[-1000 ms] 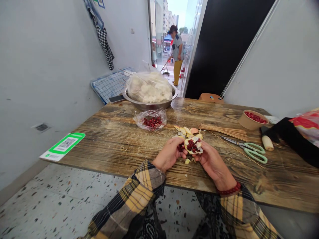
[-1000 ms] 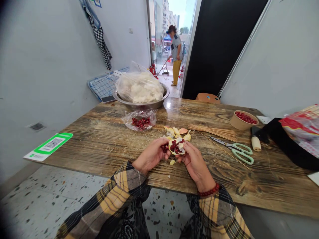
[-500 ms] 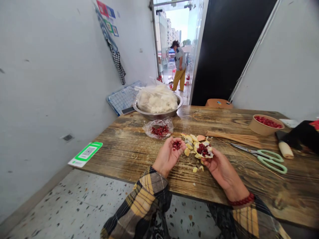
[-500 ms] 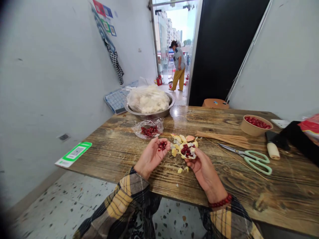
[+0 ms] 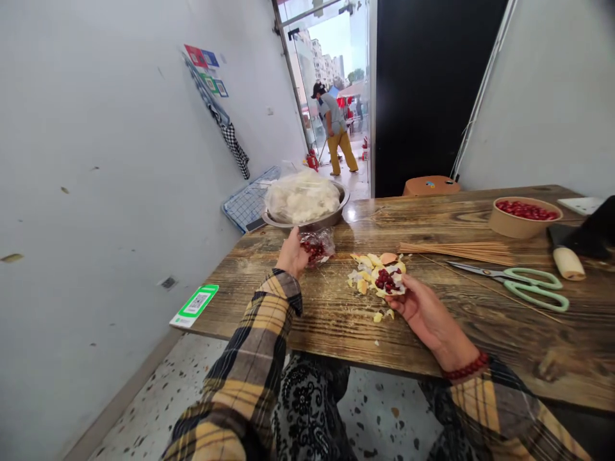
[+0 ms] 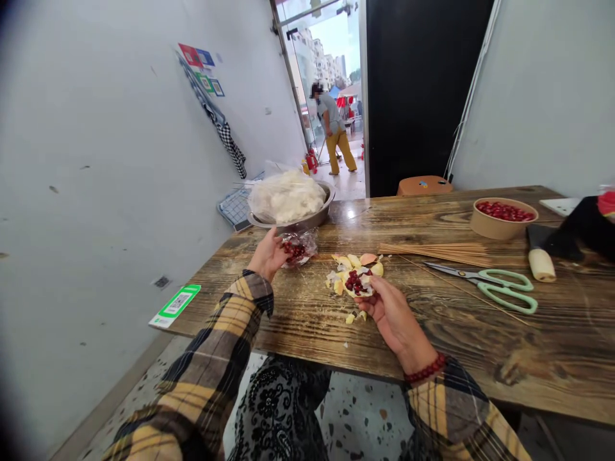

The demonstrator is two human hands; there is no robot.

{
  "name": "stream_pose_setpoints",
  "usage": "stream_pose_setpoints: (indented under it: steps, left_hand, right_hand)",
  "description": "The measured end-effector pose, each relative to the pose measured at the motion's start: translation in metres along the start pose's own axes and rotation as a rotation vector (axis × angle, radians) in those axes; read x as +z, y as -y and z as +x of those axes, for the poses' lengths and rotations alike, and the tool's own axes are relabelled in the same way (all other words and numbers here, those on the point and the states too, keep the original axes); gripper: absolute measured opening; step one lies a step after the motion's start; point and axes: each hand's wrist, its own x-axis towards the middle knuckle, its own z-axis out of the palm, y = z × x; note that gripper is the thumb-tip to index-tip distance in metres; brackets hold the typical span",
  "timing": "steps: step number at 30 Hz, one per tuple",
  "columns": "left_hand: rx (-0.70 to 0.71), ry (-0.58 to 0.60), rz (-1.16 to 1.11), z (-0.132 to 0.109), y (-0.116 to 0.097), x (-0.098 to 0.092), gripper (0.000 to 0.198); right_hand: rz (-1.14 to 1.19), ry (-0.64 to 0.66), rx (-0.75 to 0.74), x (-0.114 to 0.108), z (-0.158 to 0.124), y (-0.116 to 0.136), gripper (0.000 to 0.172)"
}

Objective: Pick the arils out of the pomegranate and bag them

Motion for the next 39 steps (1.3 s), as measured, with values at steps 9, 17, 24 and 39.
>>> stream_pose_setpoints:
  steps: [9,17,24,39]
  left_hand:
    - [0.160,0.009,0.525,0.003,0.001,-0.011,0.030]
    - [0.707,0.161,1.260,-0.014,-0.012,-0.037,0.036]
    - [0.850,0.212,2.067,0.003,-0.007,-0.057,0.053]
    - [0.990,-0.094,1.858,-0.013,-0.038,-0.061,0.034]
  right_hand:
    - [0.017,0.021,0.004,0.001,-0.001,0.000,0.022]
    - [0.037,0.008,0.009,0.004,-0.002,0.003,0.023]
    - [0.044,-0.005,0.008,0.006,-0.002,0.006,0.018]
    - [0.041,0.021,-0.005,0.005,-0.003,0.007,0.021]
